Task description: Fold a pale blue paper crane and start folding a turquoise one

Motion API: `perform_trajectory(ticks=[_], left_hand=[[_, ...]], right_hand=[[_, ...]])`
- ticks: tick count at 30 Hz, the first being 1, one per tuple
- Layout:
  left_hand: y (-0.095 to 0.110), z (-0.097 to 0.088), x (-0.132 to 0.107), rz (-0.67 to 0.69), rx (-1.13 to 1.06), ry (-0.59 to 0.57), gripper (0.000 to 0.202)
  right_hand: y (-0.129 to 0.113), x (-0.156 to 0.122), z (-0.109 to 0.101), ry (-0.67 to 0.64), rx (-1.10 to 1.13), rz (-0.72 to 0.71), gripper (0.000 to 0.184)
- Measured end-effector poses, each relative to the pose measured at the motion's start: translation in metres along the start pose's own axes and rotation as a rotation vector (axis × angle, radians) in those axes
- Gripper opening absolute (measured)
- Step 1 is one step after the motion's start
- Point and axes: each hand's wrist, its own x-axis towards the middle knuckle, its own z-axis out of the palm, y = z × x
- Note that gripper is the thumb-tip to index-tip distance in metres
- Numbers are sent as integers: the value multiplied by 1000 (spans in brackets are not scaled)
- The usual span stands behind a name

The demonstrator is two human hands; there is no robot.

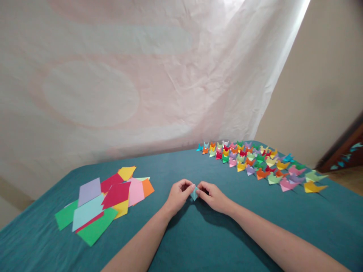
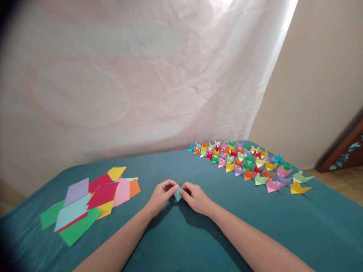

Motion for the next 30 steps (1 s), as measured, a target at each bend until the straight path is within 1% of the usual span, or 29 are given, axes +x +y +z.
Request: perform_trajectory(ticks=[8, 15, 24, 30], left_hand=[[2, 0, 0, -30, -5, 0, 24], [3, 1, 1, -39, 8, 38, 21], [0, 1, 0, -8, 16, 87, 21], [-7, 2, 2, 35, 18, 101, 23]], right_hand=[[0, 2, -1, 54, 129, 66, 26], [2, 2, -2, 92, 236, 98, 30], [2, 3, -2, 128, 269, 114, 27], [4, 4, -1, 132, 323, 112, 26]])
